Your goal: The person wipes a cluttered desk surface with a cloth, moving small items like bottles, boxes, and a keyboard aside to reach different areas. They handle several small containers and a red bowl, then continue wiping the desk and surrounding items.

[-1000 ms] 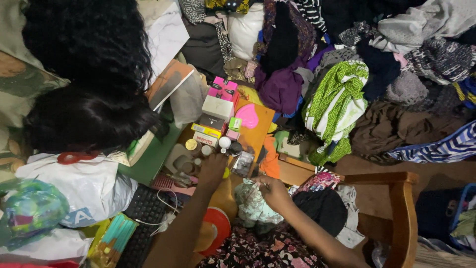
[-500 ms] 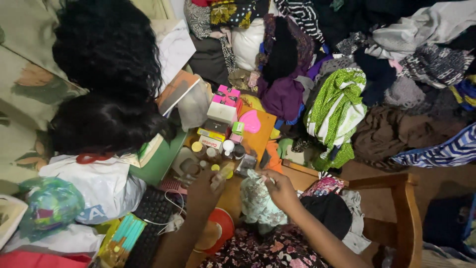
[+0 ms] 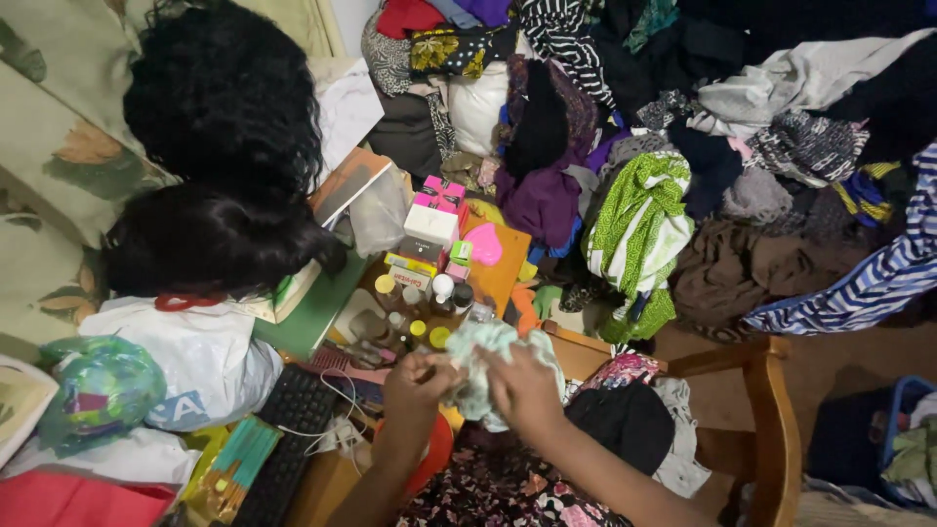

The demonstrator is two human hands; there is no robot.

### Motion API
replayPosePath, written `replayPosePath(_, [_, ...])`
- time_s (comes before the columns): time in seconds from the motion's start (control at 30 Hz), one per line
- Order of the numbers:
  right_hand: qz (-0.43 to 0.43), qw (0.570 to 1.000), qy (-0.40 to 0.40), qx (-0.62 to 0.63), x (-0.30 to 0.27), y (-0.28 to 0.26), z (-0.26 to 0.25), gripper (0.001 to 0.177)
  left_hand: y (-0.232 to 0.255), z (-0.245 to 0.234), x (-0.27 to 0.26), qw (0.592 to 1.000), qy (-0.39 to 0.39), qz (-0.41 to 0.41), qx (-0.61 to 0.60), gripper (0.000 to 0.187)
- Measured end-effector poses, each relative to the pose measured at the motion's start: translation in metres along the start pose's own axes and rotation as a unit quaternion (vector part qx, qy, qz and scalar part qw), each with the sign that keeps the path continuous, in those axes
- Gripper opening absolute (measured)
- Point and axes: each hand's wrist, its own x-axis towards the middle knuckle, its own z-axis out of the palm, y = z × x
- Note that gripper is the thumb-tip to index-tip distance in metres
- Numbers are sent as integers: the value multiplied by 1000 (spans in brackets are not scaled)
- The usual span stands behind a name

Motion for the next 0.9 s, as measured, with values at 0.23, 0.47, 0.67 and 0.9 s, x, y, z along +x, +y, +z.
replayPosePath(0.23, [151,957,98,229,8,8,-6,29,21,13,-13,999,18,-5,32,12])
replayPosePath(0.47, [285,834,-8,472,-15,37,26,44,19,14,-17,998,3,-40,42,17])
replayPosePath(0.67, [248,812,14,528,-21,41,28,42,38,15,-21,988,-100,52,105,24])
replayPosePath(0.9, [329,729,18,601,-27,48,42,42,75,29,-32,942,-159,90,280,39])
